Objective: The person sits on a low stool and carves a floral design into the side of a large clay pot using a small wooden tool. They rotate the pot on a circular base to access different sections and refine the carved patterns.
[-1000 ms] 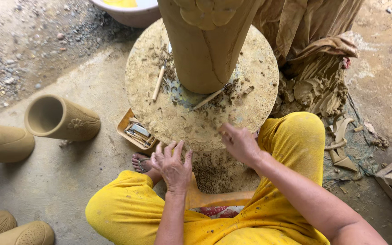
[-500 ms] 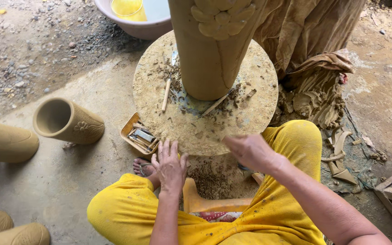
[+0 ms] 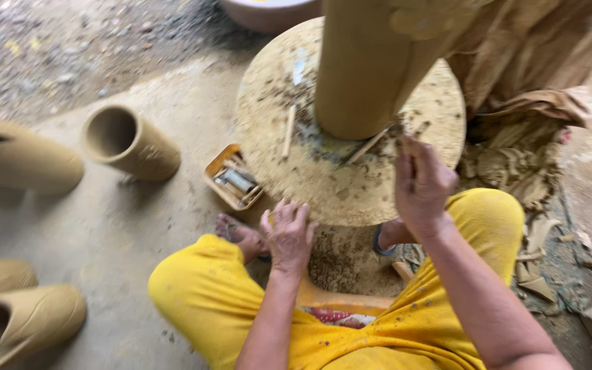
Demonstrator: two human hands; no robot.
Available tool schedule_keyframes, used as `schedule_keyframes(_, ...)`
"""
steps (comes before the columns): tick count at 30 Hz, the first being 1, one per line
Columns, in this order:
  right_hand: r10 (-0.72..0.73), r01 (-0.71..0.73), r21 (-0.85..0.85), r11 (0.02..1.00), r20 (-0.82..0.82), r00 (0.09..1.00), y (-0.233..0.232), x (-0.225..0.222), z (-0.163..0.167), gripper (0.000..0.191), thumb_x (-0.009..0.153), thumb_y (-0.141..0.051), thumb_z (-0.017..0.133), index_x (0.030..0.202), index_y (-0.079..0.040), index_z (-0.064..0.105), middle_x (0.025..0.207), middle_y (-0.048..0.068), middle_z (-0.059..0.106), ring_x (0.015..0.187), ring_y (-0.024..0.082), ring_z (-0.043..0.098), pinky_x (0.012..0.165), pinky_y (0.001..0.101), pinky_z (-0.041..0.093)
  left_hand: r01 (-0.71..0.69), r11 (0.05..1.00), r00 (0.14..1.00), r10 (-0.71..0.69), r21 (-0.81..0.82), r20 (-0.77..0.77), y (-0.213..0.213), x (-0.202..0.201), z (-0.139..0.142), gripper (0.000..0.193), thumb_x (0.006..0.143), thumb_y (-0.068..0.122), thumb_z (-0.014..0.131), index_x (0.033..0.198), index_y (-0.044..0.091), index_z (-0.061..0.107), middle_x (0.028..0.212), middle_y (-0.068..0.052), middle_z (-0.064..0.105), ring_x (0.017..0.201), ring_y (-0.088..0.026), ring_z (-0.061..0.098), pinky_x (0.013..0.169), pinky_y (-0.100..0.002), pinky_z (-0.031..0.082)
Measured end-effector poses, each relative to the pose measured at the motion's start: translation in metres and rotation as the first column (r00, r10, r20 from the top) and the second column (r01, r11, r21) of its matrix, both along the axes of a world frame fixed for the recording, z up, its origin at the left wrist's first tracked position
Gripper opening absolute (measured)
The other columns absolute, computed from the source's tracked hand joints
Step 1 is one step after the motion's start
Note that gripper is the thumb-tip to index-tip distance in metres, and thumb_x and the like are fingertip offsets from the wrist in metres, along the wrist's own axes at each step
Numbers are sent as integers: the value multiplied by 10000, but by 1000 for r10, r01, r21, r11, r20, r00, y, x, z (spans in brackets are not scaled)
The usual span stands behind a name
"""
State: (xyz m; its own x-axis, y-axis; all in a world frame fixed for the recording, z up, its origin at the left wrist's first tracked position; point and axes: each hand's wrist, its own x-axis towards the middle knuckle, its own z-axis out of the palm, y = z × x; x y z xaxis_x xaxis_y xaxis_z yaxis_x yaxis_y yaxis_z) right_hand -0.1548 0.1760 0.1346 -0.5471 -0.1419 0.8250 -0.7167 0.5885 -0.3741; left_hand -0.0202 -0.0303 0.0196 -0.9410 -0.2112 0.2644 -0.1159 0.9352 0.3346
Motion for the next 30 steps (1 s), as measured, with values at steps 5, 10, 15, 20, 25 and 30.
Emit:
schedule_keyframes(5,21,-19,-119,993,18,1000,-16,-17,29,122,1036,42,664,1147,-8,662,802,63,672,601,103,600,480,294,431,-64,995,997,67,-71,38,4,-13,20,857,654,476,863,1390,136,585,1434,-141,517,1385,-310,417,1073,-593,284)
schedule_keyframes(10,-24,25,-145,989,10,1000,-27,-22,54,163,1034,58,675,1175,-16,639,839,76,660,658,119,624,533,303,446,-99,989,980,116,-108,163,14,-19,25,862,639,546,854,1375,188,585,1441,-116,512,1357,-309,427,1090,-582,276)
schedule_keyframes(15,-60,64,-161,985,29,998,-27,-27,66,204,1011,82,686,1188,-6,638,855,106,657,672,155,628,587,315,478,-77,987,987,95,-138,133,19,-18,23,791,685,535,847,1362,195,621,1414,-93,542,1334,-308,458,1103,-546,294)
schedule_keyframes(20,-34,37,-176,984,25,999,-26,-33,67,227,1011,88,674,1216,6,623,897,128,666,744,193,683,639,322,522,-77,988,984,97,-132,148,23,-19,21,794,675,558,842,1353,203,631,1402,-94,546,1310,-302,469,1103,-526,304)
schedule_keyframes(25,-43,45,-157,987,16,999,-26,-41,65,217,1017,80,671,1212,-1,620,905,123,682,746,178,690,626,317,525,-87,982,978,116,-169,171,27,-19,22,840,653,587,831,1371,207,620,1408,-92,543,1309,-298,468,1099,-517,312)
schedule_keyframes(30,-47,50,-146,988,22,999,-27,-44,64,221,1013,81,677,1213,3,626,877,117,678,714,168,674,599,321,509,-96,983,977,122,-154,172,27,-20,22,850,642,588,834,1369,203,619,1412,-92,542,1311,-297,467,1097,-520,320)
